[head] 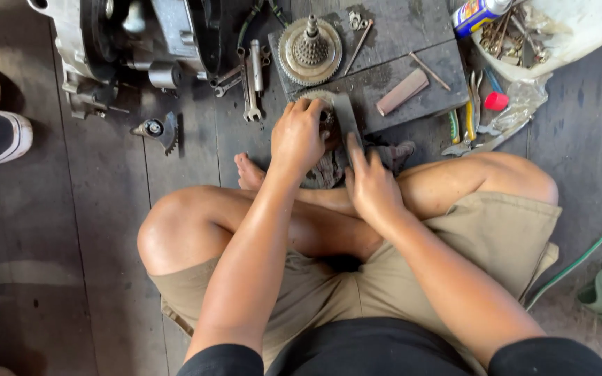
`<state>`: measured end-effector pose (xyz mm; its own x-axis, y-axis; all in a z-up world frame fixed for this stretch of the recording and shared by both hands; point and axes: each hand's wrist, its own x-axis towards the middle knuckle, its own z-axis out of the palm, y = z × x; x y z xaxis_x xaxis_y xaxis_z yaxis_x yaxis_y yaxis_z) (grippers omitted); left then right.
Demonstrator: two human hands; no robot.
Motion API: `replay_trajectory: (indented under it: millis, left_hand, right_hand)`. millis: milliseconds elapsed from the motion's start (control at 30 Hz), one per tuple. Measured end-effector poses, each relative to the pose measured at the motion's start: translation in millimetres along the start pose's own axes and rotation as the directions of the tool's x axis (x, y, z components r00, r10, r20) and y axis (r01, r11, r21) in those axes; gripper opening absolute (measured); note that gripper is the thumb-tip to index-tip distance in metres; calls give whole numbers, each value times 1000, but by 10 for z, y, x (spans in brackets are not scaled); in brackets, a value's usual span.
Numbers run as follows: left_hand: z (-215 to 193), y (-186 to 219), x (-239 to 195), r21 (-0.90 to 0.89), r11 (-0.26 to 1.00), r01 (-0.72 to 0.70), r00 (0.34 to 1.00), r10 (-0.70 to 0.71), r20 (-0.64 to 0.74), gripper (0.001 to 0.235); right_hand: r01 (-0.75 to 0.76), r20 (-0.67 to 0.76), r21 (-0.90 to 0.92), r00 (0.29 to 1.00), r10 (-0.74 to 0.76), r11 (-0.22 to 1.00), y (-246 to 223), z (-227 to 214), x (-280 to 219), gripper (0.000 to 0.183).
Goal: Cleaning and deburring a gear-like engine component using a metal file while sitting on the floor.
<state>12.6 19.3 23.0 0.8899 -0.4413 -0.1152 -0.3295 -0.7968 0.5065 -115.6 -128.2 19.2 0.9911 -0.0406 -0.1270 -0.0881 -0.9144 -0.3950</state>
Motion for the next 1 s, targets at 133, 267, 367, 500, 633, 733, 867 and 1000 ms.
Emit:
replay_trajectory:
  millis: [133, 267, 367, 500, 633, 733, 867, 1000]
  left_hand:
    - [37, -75, -27, 15, 999, -31, 997, 30, 71, 45]
    - [13, -6, -31, 69, 997, -40, 999, 40, -3, 48]
    - [70, 143, -133, 141, 985, 99, 993, -90, -71, 64]
    - [309, 55, -76, 157, 983, 95, 994, -85, -72, 57]
    - [228, 88, -84, 140, 989, 52, 996, -41, -76, 40]
    - [191, 55, -105, 97, 990, 99, 994, -95, -50, 41]
    - [185, 85, -67, 71, 988, 137, 990, -134, -41, 43]
    - [361, 4, -7, 88, 993, 83, 995, -77, -68, 33]
  right_hand:
    - [16, 10, -36, 1000, -16, 999, 91, 162, 107, 61]
    - [108, -108, 49, 989, -103, 993, 140, 110, 393, 60]
    - [15, -11, 1, 1000, -15, 1000, 99, 113, -10, 64]
    - [-24, 46, -29, 999, 25, 999, 68, 103, -12, 61]
    - [65, -57, 76, 997, -61, 995, 197, 149, 385, 62]
    - [78, -41, 151, 997, -73, 985, 107, 50, 308, 63]
    - [-7, 51, 107, 999, 2, 994, 67, -47, -114, 66]
    - [9, -9, 76, 1000, -8, 997, 119, 63, 173, 66]
